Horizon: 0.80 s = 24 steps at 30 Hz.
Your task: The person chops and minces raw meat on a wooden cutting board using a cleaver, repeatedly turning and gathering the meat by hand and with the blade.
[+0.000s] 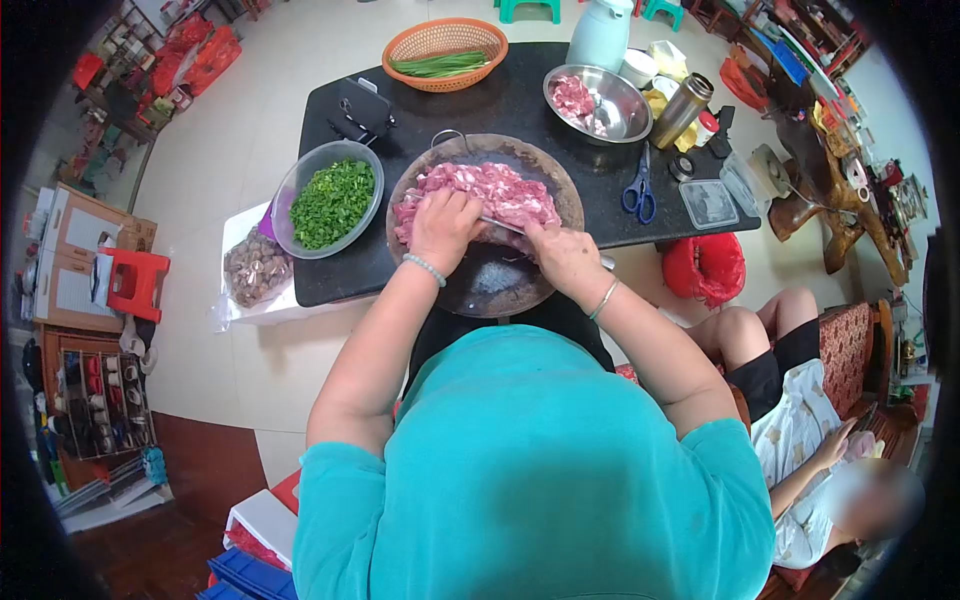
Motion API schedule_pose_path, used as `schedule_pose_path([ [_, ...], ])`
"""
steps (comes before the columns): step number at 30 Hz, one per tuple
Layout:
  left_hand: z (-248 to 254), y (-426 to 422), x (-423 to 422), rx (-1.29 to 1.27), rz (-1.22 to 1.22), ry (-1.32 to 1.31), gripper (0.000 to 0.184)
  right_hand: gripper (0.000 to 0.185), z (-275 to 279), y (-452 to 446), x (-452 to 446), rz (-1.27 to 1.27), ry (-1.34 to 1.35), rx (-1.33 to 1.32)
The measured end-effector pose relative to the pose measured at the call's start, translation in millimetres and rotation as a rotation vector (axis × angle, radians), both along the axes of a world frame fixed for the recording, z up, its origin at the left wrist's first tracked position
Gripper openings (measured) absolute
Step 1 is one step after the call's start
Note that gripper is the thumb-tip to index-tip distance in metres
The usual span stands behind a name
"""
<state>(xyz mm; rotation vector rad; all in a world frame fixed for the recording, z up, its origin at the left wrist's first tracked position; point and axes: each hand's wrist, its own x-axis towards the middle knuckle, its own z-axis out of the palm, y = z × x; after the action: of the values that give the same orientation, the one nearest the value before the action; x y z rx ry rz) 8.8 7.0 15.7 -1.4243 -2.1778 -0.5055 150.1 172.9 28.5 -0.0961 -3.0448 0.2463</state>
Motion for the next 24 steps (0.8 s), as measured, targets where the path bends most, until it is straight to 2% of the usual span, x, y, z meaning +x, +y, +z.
schedule_pose_path([
  [4,-1.7,10.0,-10.1,-0.101,-0.002,-0.034,0.024,0.014,16.9,1.5,-5.1,-0.001,-0.03,-0.041],
  [7,45.1,11.0,-3.2,0.061,0.011,-0.009,0.03,0.015,27.8,4.2,-9.1,-0.046,0.05,-0.077],
  [10,68.3,5.1,10.0,0.214,0.038,0.022,0.04,0.014,41.3,-4.7,-7.5,-0.099,0.155,-0.118],
  [13,53.3,3.6,20.5,0.318,0.104,-0.056,0.039,0.014,7.2,-9.7,-11.8,-0.146,-0.015,-0.047],
  [15,42.8,-1.3,25.7,0.301,0.111,-0.12,0.037,0.017,-21.9,-11.9,-8.6,-0.057,0.117,-0.084],
  [16,35.7,-4.8,25.5,0.294,0.108,-0.163,0.037,0.019,-30.8,-10.1,-11.9,-0.064,0.09,-0.072],
  [18,21.0,-16.8,27.1,0.285,0.136,-0.234,0.035,0.024,-15.5,-3.4,-20.3,-0.122,-0.094,-0.114],
  [21,6.2,-40.3,24.9,0.345,0.194,-0.22,0.032,0.029,8.5,7.9,-10.2,-0.288,-0.049,-0.371],
  [22,-1.9,-48.3,24.0,0.356,0.253,-0.229,0.031,0.026,-15.2,22.0,-6.0,-0.222,0.147,-0.383],
  [24,-16.3,-62.0,23.5,0.356,0.367,-0.311,0.025,0.025,-0.4,32.3,8.7,-0.476,-0.117,-1.044],
])
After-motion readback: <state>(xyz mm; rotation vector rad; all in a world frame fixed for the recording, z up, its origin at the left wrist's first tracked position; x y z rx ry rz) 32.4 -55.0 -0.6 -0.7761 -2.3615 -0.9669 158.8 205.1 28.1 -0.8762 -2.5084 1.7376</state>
